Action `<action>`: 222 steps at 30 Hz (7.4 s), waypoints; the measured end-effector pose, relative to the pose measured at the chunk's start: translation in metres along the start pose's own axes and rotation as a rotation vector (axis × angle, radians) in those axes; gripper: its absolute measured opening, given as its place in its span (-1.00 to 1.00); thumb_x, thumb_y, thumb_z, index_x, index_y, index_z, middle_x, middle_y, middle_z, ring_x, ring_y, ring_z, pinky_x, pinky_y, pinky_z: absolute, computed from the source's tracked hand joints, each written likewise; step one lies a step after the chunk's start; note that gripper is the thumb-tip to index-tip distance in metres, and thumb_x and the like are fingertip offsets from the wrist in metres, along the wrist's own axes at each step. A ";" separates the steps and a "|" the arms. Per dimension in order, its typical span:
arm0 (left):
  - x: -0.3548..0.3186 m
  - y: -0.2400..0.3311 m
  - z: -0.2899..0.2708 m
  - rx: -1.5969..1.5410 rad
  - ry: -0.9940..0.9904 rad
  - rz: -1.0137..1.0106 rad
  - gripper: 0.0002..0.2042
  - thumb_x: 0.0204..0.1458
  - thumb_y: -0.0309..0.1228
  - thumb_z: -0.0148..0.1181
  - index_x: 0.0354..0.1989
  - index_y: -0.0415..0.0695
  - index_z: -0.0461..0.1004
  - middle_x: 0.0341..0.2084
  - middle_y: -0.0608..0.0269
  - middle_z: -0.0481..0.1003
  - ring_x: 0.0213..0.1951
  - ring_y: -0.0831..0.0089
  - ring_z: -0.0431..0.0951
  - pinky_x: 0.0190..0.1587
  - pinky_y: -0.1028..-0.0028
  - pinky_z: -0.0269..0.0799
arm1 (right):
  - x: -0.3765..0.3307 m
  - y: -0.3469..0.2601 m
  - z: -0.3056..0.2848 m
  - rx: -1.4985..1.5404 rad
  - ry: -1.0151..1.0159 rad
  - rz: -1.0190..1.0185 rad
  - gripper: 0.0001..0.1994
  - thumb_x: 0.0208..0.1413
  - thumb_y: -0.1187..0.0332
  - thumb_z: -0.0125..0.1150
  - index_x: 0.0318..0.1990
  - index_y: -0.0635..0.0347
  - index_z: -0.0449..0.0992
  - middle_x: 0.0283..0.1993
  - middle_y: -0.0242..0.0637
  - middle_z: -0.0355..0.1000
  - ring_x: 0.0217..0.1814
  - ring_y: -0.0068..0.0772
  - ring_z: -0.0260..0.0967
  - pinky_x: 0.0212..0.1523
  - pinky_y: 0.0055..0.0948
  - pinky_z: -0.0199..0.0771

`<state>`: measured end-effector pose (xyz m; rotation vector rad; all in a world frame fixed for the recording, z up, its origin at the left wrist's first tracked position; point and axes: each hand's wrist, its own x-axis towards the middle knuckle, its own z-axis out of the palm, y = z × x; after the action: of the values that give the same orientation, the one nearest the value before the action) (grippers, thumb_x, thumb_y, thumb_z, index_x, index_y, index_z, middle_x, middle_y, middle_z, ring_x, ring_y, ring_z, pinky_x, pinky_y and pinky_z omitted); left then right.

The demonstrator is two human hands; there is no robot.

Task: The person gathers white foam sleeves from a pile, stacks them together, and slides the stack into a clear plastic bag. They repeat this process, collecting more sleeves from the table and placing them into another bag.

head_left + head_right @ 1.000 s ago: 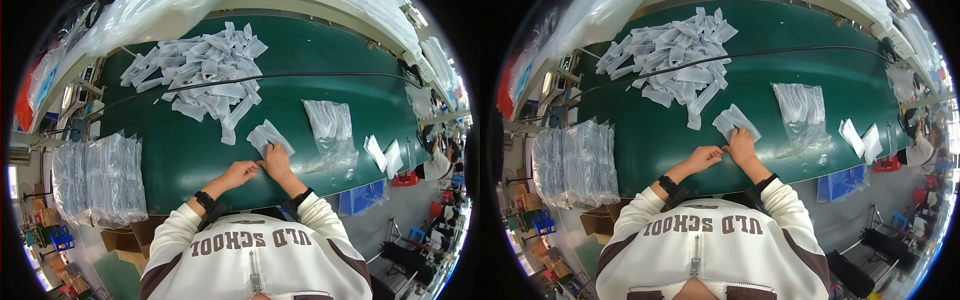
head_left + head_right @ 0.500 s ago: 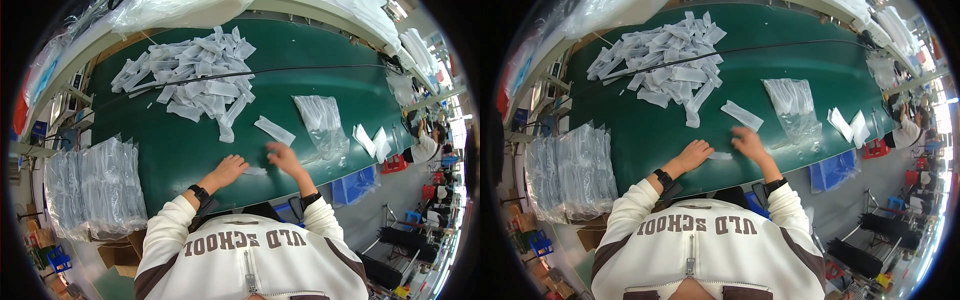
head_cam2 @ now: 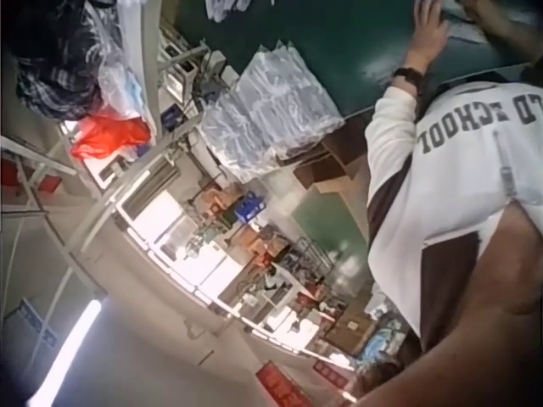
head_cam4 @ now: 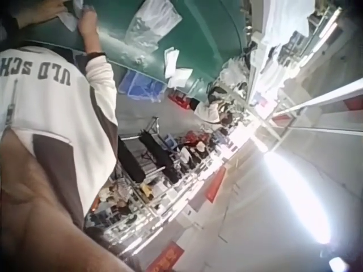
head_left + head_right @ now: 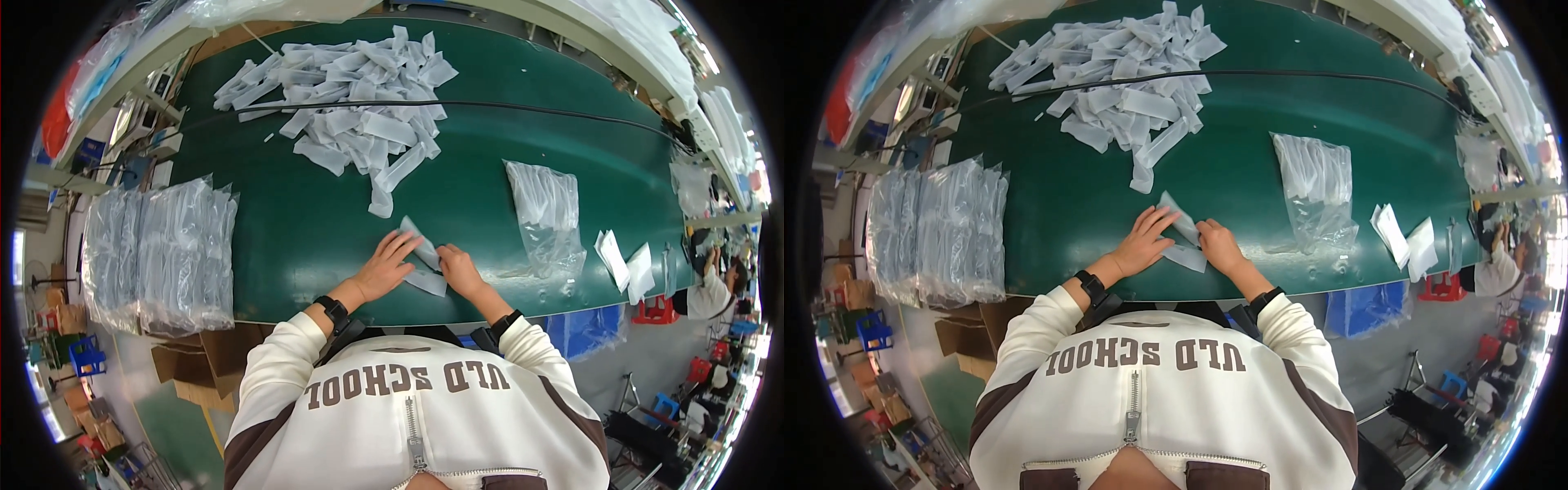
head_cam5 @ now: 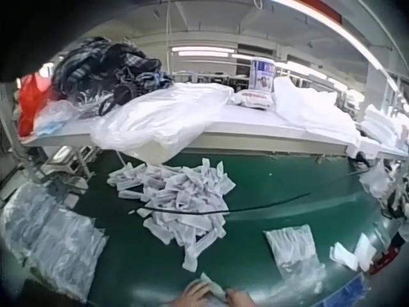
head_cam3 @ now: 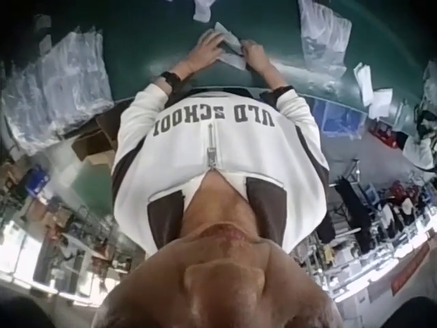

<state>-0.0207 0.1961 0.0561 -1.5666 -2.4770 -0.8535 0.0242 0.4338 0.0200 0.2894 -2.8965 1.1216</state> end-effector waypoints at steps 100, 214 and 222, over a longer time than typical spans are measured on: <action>-0.034 -0.006 0.020 -0.096 -0.045 -0.364 -0.08 -0.32 -0.24 0.52 0.27 -0.30 0.17 0.10 0.00 0.27 0.19 0.06 0.22 0.41 0.05 0.01 | 0.233 -0.005 -0.023 0.287 0.423 -0.019 -0.80 0.15 0.43 0.20 -0.25 0.35 0.32 -0.29 -0.02 0.48 -0.40 -0.11 0.55 -0.38 -0.29 0.58; 0.081 -0.161 0.006 0.478 0.143 -0.548 -0.43 0.01 -0.36 0.25 0.28 0.13 0.34 0.09 -0.13 0.30 0.05 -0.15 0.32 0.10 -0.01 0.29 | -0.062 0.014 -0.166 -0.039 0.760 0.299 -0.90 0.21 0.54 0.13 -0.20 0.33 0.54 -0.34 -0.28 0.47 -0.36 -0.53 0.41 -0.33 -0.52 0.44; 0.040 -0.077 0.033 -0.006 0.158 -0.633 -0.47 0.03 -0.60 0.13 0.25 -0.07 0.32 0.01 -0.10 0.30 0.07 -0.07 0.36 0.09 0.18 0.37 | 0.073 -0.028 -0.060 0.183 0.209 -0.085 -0.77 0.05 0.52 0.26 -0.10 0.19 0.53 -0.21 -0.15 0.42 -0.29 -0.13 0.48 -0.27 -0.29 0.52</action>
<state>-0.0983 0.2205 0.0111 -0.6595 -2.8690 -0.9974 -0.0456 0.4418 0.0892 0.2781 -2.5825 1.3175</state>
